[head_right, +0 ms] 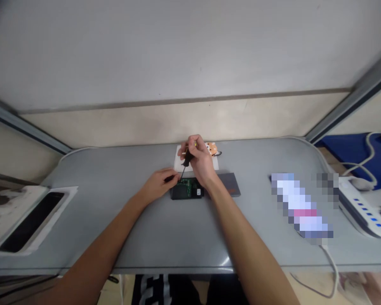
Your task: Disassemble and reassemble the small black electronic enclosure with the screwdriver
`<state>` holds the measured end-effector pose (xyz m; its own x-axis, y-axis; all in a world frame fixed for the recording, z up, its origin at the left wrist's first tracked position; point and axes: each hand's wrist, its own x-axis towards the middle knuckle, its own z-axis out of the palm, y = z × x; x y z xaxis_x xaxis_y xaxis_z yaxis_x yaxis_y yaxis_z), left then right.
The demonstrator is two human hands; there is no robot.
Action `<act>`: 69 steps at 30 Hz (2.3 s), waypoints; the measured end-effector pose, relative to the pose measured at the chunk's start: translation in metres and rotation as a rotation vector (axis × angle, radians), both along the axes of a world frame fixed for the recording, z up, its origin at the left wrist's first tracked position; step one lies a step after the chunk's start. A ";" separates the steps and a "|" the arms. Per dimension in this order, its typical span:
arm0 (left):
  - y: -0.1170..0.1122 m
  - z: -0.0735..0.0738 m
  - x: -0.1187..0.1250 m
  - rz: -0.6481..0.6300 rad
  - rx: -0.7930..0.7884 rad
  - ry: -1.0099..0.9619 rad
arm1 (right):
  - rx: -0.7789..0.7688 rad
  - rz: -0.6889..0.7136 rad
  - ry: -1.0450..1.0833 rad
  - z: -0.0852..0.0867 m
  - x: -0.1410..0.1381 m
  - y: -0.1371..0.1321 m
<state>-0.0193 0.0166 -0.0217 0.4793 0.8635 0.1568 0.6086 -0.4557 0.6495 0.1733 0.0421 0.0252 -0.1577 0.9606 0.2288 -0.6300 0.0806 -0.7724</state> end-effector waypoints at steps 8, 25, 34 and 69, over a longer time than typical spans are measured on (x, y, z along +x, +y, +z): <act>0.000 0.003 0.002 0.001 -0.005 -0.008 | -0.077 0.060 0.056 0.007 -0.006 -0.004; 0.001 0.003 0.001 0.025 0.003 0.012 | -0.060 0.081 0.114 0.000 -0.011 -0.004; -0.001 0.005 0.002 0.032 0.002 0.010 | -0.081 0.128 0.018 0.001 -0.007 -0.001; -0.001 0.001 0.001 0.036 0.015 -0.013 | -0.027 -0.002 0.065 0.001 -0.014 -0.011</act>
<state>-0.0180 0.0151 -0.0203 0.4462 0.8775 0.1756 0.6160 -0.4435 0.6511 0.1590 0.0314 0.0262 -0.1409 0.9669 0.2126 -0.6790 0.0619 -0.7315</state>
